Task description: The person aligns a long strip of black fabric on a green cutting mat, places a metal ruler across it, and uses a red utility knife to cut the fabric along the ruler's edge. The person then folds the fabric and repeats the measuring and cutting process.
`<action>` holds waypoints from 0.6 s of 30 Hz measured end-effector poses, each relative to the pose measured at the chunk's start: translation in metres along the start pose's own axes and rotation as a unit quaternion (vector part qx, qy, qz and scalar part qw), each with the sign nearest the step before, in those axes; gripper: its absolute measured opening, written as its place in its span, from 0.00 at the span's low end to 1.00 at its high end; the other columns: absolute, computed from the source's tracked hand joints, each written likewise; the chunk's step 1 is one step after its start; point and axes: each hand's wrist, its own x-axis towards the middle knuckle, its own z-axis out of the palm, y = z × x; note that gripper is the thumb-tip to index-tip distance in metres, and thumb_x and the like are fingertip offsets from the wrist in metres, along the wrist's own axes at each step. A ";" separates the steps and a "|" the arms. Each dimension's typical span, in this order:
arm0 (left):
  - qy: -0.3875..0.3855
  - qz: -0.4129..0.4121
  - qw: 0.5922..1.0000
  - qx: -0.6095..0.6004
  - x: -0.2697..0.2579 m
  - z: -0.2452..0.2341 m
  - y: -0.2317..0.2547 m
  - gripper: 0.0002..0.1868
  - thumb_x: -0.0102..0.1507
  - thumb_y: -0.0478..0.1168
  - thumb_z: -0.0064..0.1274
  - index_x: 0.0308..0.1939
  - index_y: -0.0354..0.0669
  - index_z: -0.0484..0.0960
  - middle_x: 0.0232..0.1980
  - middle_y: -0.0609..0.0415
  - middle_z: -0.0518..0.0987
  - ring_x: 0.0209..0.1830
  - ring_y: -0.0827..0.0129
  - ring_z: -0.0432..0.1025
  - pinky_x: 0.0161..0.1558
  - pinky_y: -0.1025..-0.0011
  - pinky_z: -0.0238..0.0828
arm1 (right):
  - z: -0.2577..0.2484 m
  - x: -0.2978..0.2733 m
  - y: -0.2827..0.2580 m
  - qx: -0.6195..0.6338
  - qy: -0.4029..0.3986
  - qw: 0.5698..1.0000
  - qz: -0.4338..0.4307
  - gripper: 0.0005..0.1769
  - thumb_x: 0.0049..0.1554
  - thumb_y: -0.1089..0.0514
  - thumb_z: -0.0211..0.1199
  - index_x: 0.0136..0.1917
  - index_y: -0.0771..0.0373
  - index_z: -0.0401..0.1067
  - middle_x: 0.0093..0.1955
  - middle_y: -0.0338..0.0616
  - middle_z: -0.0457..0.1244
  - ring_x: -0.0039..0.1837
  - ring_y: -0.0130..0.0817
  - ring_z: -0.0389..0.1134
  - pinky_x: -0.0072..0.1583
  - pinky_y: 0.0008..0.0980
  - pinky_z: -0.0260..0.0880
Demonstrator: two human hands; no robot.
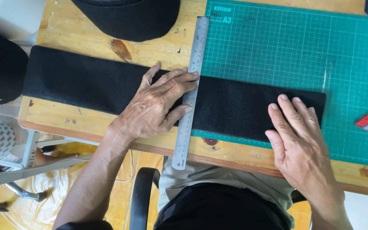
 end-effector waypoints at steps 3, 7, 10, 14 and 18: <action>0.001 0.003 1.000 -0.004 0.000 -0.001 0.000 0.21 0.69 0.44 0.49 0.64 0.40 0.72 0.73 0.51 0.71 0.77 0.59 0.61 0.74 0.36 0.36 | 0.000 -0.001 0.001 0.000 0.005 1.000 -0.004 0.29 0.66 0.55 0.57 0.78 0.66 0.65 0.82 0.55 0.55 0.81 0.62 0.57 0.78 0.65 0.56; 0.011 0.006 1.000 0.005 0.000 0.001 0.000 0.21 0.69 0.44 0.50 0.64 0.40 0.73 0.73 0.50 0.71 0.77 0.56 0.62 0.75 0.39 0.37 | -0.001 0.000 0.001 0.012 0.009 1.000 -0.006 0.29 0.66 0.55 0.57 0.78 0.66 0.64 0.83 0.55 0.55 0.81 0.63 0.57 0.79 0.66 0.56; 0.012 0.009 1.000 0.008 0.000 0.000 -0.002 0.21 0.69 0.44 0.50 0.65 0.40 0.73 0.74 0.49 0.71 0.77 0.56 0.62 0.75 0.40 0.38 | 0.000 0.000 0.001 0.014 0.004 1.000 -0.003 0.29 0.66 0.55 0.57 0.78 0.66 0.64 0.82 0.55 0.55 0.81 0.63 0.56 0.78 0.66 0.56; 0.011 0.007 1.000 -0.001 0.000 0.000 -0.001 0.21 0.68 0.43 0.51 0.64 0.41 0.73 0.73 0.49 0.71 0.77 0.58 0.63 0.75 0.39 0.37 | -0.001 -0.001 0.001 0.014 -0.002 1.000 -0.001 0.30 0.66 0.55 0.57 0.79 0.65 0.63 0.83 0.54 0.54 0.82 0.62 0.55 0.79 0.65 0.54; 0.016 0.010 1.000 -0.006 0.000 -0.001 0.000 0.20 0.70 0.43 0.50 0.63 0.40 0.73 0.73 0.49 0.71 0.76 0.58 0.63 0.76 0.40 0.37 | 0.000 -0.001 0.001 0.010 -0.002 1.000 0.000 0.29 0.66 0.55 0.57 0.78 0.66 0.65 0.82 0.55 0.55 0.81 0.63 0.57 0.79 0.66 0.55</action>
